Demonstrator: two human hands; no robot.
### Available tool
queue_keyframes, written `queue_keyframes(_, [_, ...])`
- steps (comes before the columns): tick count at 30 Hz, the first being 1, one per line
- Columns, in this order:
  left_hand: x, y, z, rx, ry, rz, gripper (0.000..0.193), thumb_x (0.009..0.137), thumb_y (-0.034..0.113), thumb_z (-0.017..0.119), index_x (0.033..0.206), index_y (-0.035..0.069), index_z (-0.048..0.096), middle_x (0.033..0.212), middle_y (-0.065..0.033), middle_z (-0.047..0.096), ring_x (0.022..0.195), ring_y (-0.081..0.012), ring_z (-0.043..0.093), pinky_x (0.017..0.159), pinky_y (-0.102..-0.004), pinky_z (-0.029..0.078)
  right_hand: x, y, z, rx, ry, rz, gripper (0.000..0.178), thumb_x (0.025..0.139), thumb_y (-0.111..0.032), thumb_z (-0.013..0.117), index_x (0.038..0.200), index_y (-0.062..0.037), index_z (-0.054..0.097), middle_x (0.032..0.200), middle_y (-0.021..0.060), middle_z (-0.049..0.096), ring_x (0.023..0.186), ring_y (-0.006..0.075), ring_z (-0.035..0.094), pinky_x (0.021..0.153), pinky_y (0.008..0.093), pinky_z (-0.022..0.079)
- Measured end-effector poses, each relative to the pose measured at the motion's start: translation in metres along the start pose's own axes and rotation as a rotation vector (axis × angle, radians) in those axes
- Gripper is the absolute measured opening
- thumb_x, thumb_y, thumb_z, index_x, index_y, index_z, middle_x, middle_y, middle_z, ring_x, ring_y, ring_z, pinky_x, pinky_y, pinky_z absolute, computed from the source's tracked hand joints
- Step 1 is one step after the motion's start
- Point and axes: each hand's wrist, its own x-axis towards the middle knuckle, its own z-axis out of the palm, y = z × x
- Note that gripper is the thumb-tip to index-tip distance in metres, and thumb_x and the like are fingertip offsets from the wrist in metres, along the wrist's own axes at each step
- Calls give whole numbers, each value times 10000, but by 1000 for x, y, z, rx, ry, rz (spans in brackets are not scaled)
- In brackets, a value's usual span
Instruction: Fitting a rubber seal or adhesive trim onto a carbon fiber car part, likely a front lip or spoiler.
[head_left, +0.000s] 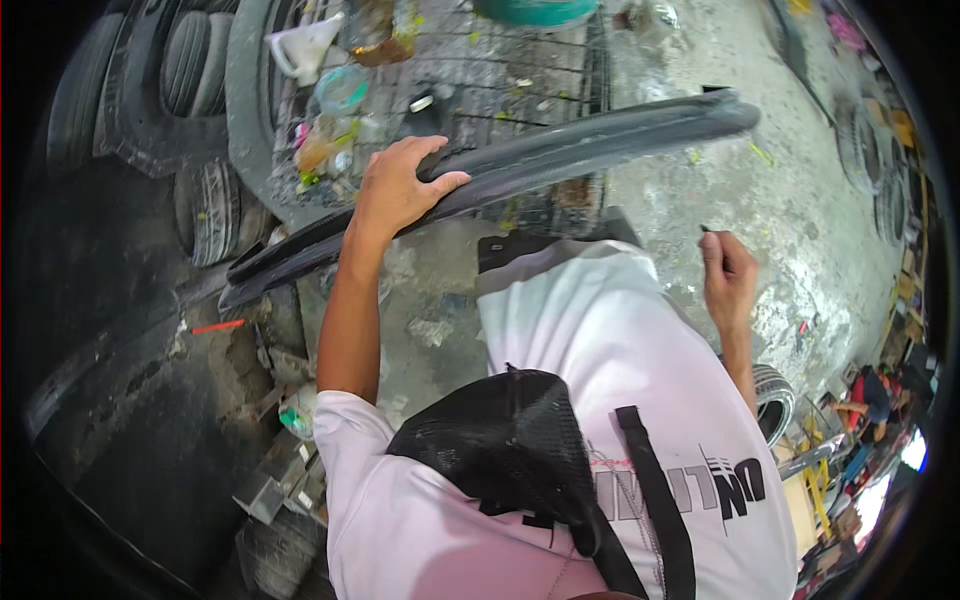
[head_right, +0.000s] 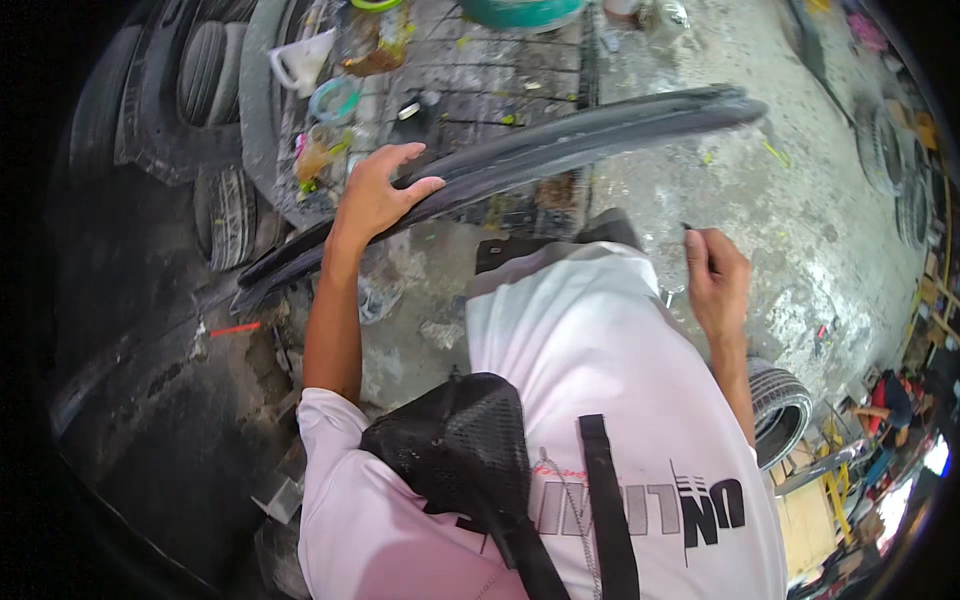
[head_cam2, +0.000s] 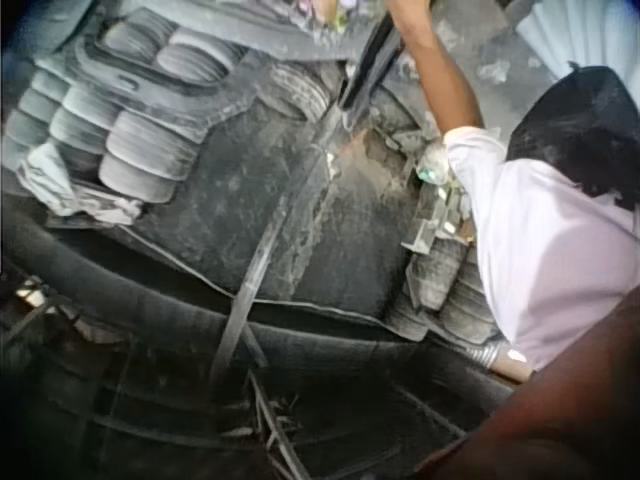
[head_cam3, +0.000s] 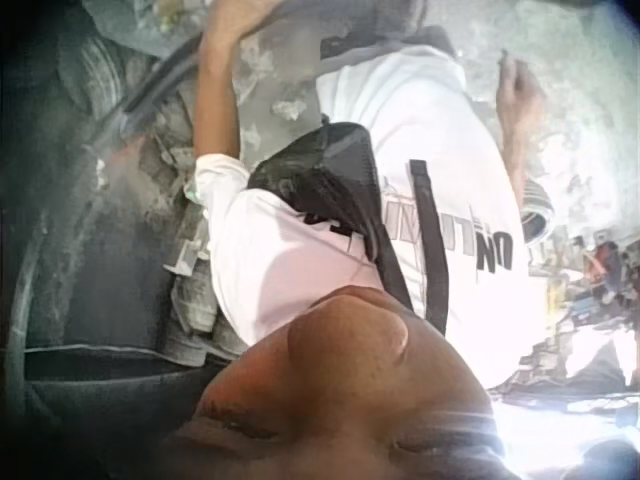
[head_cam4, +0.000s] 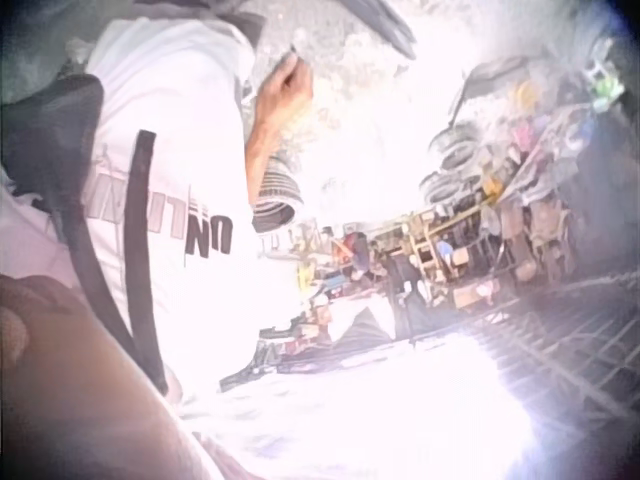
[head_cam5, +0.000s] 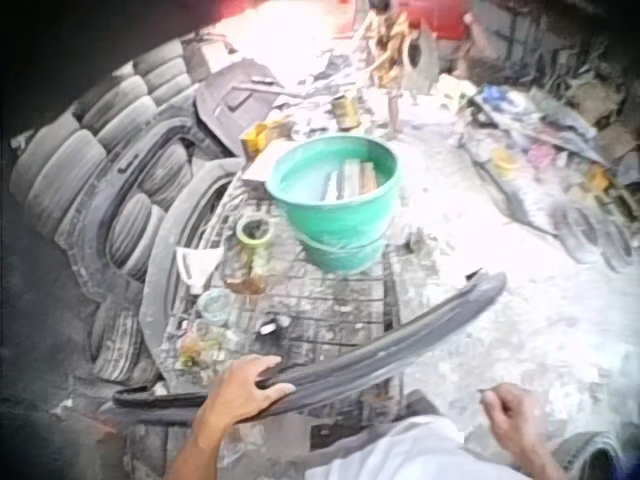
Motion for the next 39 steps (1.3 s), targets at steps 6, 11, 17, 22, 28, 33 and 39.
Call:
queue_keyframes(6, [68, 58, 70, 77, -18, 101, 623, 845, 555, 770, 1217, 58, 708, 1180, -172, 731, 1105, -356, 686, 938, -473, 512, -10, 28, -23, -5, -28, -7, 250, 1028, -214, 659, 915, 7, 682, 694, 115, 560, 613, 158, 494, 571, 342, 411])
queue_keyframes(11, [115, 124, 106, 133, -92, 37, 687, 848, 590, 744, 1262, 44, 694, 1156, -173, 746, 1072, -354, 708, 934, -466, 527, -35, 93, -53, 53, 8, 104, 296, 1032, -248, 657, 876, 3, 664, 682, 133, 562, 592, 202, 472, 574, 356, 410])
queue_keyframes(17, [151, 148, 142, 91, -164, -55, 733, 826, 631, 752, 1284, 63, 688, 1157, -166, 754, 1075, -341, 717, 913, -454, 542, -95, 219, -56, -105, -10, 378, 369, 1043, -297, 618, 846, 15, 620, 652, 146, 527, 599, 194, 468, 595, 383, 424])
queue_keyframes(22, [134, 110, 135, -9, -88, -49, 731, 826, 567, 800, 1326, 52, 664, 1202, -175, 743, 1138, -321, 710, 972, -408, 543, -223, 365, -31, -32, 51, 725, 478, 1034, -422, 565, 850, 2, 685, 663, 165, 601, 644, 222, 562, 671, 415, 470])
queue_keyframes(28, [105, 91, 89, -44, -163, -256, 741, 809, 510, 851, 1328, 20, 653, 1243, -219, 720, 1161, -317, 702, 996, -403, 538, -371, 439, -16, -143, -158, 1040, 530, 1010, -473, 523, 784, -47, 742, 681, 131, 664, 705, 279, 657, 727, 448, 498])
queue_keyframes(33, [153, 122, 131, -4, -124, -73, 750, 791, 566, 841, 1303, 45, 673, 1223, -192, 733, 1137, -309, 710, 971, -408, 546, -345, 433, -3, -65, -31, 1049, 501, 1014, -433, 515, 811, -37, 746, 679, 139, 655, 695, 288, 649, 712, 434, 496])
queue_keyframes(39, [210, 175, 184, 110, -164, -7, 779, 784, 659, 789, 1286, 71, 688, 1225, -158, 740, 1117, -326, 713, 953, -426, 546, -236, 378, -18, 96, 153, 926, 508, 1042, -437, 530, 864, -3, 727, 671, 145, 626, 667, 209, 586, 678, 395, 468])
